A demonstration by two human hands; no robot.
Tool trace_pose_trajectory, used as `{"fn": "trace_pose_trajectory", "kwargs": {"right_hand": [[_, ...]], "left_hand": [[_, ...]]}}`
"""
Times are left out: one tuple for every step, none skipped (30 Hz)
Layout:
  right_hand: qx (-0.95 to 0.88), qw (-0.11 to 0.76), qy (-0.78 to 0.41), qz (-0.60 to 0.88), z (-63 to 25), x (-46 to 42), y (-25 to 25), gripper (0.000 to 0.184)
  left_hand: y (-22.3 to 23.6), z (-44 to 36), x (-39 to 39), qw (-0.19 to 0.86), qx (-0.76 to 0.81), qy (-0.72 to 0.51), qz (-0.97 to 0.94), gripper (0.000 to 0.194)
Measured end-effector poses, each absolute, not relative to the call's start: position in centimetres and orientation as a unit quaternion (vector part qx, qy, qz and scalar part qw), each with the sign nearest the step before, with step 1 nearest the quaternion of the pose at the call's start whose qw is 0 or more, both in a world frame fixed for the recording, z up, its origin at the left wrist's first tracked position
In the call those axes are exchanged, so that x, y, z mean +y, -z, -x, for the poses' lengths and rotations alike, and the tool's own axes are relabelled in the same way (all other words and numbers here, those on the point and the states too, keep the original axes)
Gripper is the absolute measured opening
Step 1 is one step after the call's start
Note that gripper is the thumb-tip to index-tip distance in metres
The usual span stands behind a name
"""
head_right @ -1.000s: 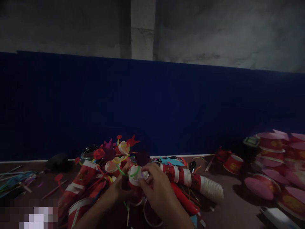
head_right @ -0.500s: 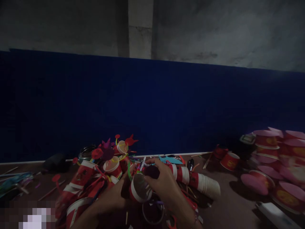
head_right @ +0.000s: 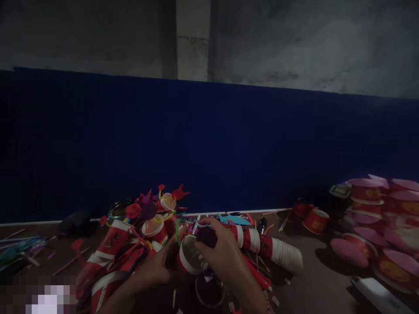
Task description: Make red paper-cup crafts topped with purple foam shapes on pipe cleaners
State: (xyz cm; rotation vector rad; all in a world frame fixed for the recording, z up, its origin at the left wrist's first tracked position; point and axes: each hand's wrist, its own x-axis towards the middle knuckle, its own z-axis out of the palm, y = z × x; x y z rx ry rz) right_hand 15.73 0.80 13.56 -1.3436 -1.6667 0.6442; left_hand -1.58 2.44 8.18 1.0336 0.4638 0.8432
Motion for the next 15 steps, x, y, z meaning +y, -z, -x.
{"fn": "trace_pose_trajectory", "kwargs": {"right_hand": [[-0.658,0.447,-0.281,0.537,-15.8,0.8,-13.6,0.040],[-0.639,0.463,-0.305,0.533,-16.0,0.9,-13.6,0.047],[-0.618,0.481,-0.327,0.528,-16.3,1.0,-13.6,0.053],[-0.597,0.500,-0.344,0.524,-16.6,1.2,-13.7,0.058],[-0.579,0.518,-0.353,0.521,-17.0,1.4,-13.7,0.059],[-0.565,0.532,-0.358,0.520,-17.3,1.6,-13.7,0.058],[-0.554,0.541,-0.361,0.519,-17.6,1.8,-13.7,0.056],[-0.547,0.544,-0.364,0.522,-17.8,2.0,-13.6,0.053],[-0.543,0.542,-0.369,0.525,-17.9,2.2,-13.5,0.051],[-0.542,0.534,-0.380,0.526,-17.9,2.4,-13.3,0.050],[-0.542,0.524,-0.394,0.527,-17.8,2.5,-13.0,0.049],[-0.536,0.517,-0.410,0.526,-17.7,2.7,-12.7,0.052],[-0.524,0.519,-0.423,0.526,-17.5,2.9,-12.4,0.056],[-0.507,0.530,-0.431,0.526,-17.3,3.0,-12.0,0.062],[-0.486,0.546,-0.435,0.526,-17.2,3.2,-11.7,0.068]], "left_hand": [[-8.1,1.6,2.5,0.765,0.216,-0.392,-0.464,0.107],[-7.9,1.5,2.6,0.766,0.222,-0.402,-0.449,0.108],[-7.6,1.5,2.8,0.766,0.229,-0.418,-0.431,0.109],[-7.3,1.4,3.1,0.761,0.235,-0.440,-0.414,0.109],[-6.9,1.3,3.3,0.752,0.240,-0.469,-0.396,0.108],[-6.6,1.3,3.6,0.738,0.245,-0.498,-0.383,0.105],[-6.3,1.2,4.0,0.721,0.247,-0.525,-0.379,0.105],[-6.1,1.1,4.2,0.704,0.253,-0.546,-0.377,0.103],[-5.9,1.0,4.4,0.690,0.258,-0.563,-0.375,0.102],[-5.8,0.9,4.5,0.680,0.260,-0.575,-0.372,0.100],[-5.8,0.9,4.5,0.676,0.259,-0.584,-0.368,0.100],[-5.9,0.8,4.4,0.674,0.256,-0.591,-0.361,0.099],[-5.9,0.7,4.3,0.674,0.253,-0.597,-0.353,0.100],[-6.0,0.6,4.1,0.673,0.252,-0.603,-0.347,0.100],[-6.1,0.5,4.0,0.669,0.256,-0.608,-0.342,0.100]]}}
